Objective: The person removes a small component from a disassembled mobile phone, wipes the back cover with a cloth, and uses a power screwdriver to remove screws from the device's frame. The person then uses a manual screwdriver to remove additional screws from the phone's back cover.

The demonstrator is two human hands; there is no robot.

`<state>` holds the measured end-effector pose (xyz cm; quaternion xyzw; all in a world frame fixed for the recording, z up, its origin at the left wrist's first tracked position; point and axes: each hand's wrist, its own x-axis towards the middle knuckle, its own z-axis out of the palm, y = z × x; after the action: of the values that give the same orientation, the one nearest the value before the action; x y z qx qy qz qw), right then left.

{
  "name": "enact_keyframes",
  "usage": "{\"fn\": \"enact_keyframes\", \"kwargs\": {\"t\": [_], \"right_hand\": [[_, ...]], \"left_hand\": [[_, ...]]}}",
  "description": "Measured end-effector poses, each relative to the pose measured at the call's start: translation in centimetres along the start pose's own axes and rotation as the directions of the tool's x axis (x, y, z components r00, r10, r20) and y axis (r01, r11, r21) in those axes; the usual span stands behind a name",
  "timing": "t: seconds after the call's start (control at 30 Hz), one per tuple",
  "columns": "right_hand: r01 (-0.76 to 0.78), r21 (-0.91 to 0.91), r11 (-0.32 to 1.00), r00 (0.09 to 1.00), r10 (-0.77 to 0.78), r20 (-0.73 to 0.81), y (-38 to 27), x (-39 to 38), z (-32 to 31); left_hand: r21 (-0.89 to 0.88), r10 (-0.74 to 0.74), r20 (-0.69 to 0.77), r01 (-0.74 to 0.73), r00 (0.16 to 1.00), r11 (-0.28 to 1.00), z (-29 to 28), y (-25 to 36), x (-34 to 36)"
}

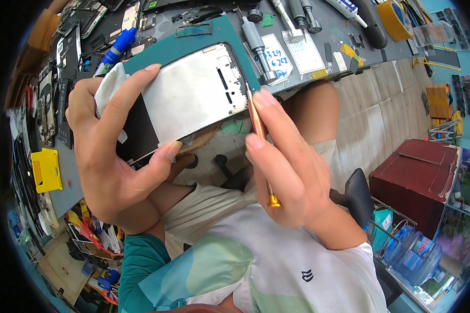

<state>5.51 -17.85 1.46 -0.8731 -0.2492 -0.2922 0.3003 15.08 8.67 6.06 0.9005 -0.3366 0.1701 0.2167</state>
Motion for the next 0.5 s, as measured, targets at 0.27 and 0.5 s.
{"fn": "enact_keyframes", "kwargs": {"t": [0.27,0.5], "right_hand": [[0.011,-0.016,1.000,1.000,-0.011,0.005,0.3,0.8,0.2],[0.006,0.014,1.000,1.000,-0.006,-0.014,0.2,0.0,0.2]], "left_hand": [[0.002,-0.005,0.001,0.005,1.000,1.000,-0.2,0.0,-0.1],[0.015,0.011,-0.002,-0.011,1.000,1.000,0.1,-0.1,0.0]]}}
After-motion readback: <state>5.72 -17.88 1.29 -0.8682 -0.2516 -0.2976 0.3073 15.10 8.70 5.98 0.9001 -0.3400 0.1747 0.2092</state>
